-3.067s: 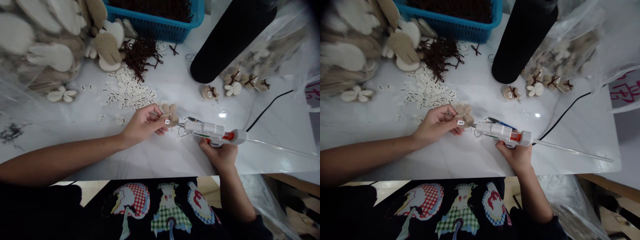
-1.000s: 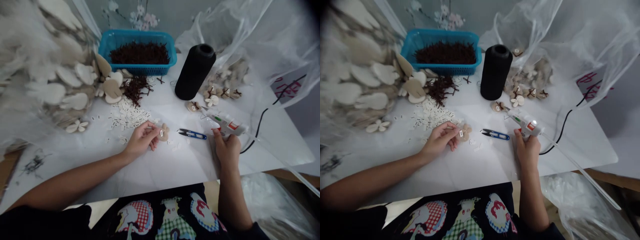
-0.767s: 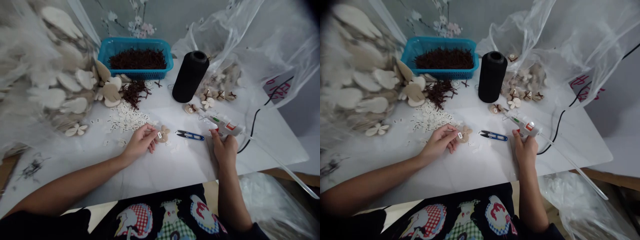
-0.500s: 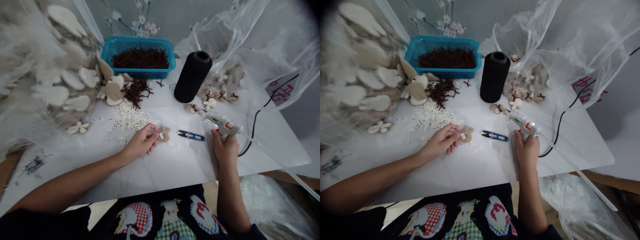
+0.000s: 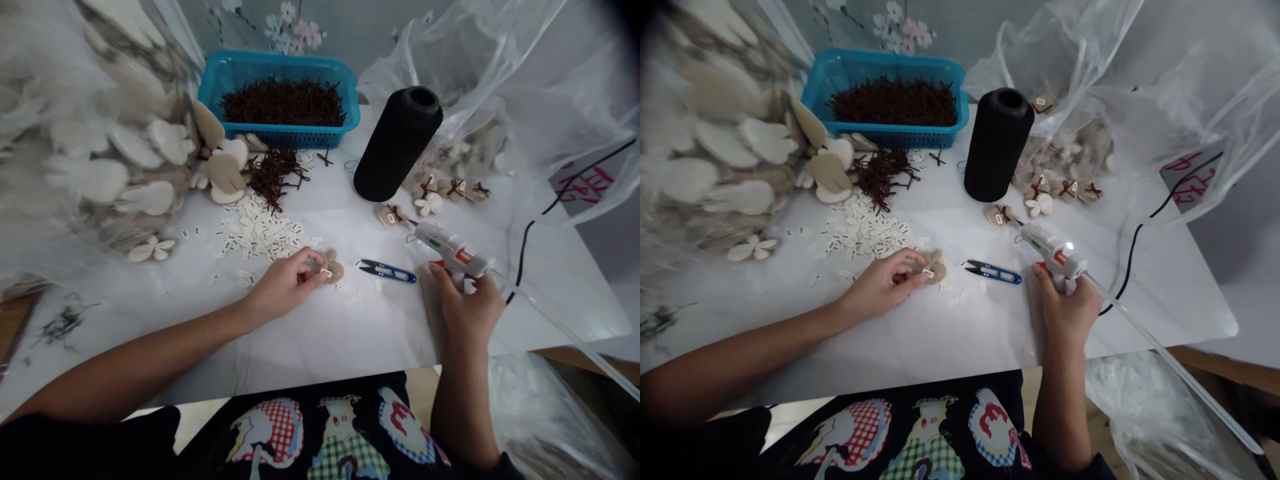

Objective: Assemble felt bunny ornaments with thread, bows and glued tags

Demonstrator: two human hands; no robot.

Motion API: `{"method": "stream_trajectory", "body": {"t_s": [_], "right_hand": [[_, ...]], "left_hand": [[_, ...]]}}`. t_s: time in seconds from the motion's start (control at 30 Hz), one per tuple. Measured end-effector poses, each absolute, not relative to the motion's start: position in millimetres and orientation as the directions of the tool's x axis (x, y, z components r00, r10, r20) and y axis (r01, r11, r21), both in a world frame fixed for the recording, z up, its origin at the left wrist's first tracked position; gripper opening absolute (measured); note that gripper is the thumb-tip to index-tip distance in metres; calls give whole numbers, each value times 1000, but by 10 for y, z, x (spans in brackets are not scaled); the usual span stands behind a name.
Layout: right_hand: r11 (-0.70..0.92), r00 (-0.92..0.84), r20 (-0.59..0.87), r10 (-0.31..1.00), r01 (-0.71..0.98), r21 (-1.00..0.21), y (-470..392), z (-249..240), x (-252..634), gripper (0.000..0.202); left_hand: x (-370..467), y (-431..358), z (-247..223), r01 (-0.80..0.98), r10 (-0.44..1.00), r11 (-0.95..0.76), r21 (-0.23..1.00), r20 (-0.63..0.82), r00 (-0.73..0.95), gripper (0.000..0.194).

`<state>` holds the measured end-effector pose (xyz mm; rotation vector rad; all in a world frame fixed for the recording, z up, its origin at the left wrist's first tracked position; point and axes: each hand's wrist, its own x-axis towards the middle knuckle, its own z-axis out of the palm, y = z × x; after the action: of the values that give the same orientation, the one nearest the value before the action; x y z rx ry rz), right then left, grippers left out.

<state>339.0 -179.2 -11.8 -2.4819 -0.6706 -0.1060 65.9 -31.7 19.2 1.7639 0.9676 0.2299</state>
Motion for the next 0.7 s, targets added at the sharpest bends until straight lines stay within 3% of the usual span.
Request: {"method": "stream_trajectory", "body": {"t_s": [0.2,0.37,0.47,0.57,0.7], "right_hand": [[-596,834,376,405,552,-583,-1934,-157,3380,64],[-396,729,665,161,665,-633,-2125,-217,3155,62],[-215,680,697,226,733,-645,-2136,-199,2904,60],[-145,655,701,282,751,-644,-2055,-136,2739,56],[-133,621,783,38,780,-612,-1960,-30,2781,59]], "left_hand": [[628,-312,123,476,690,-192,858,-227,687,17],[620,-319,110,462,701,-161,872,-228,675,16],[628,-314,127,467,703,-157,870,-233,672,20],[632,-310,134,484,705,-167,859,-239,667,19],[617,-334,128,476,713,-187,859,-214,668,17]]}}
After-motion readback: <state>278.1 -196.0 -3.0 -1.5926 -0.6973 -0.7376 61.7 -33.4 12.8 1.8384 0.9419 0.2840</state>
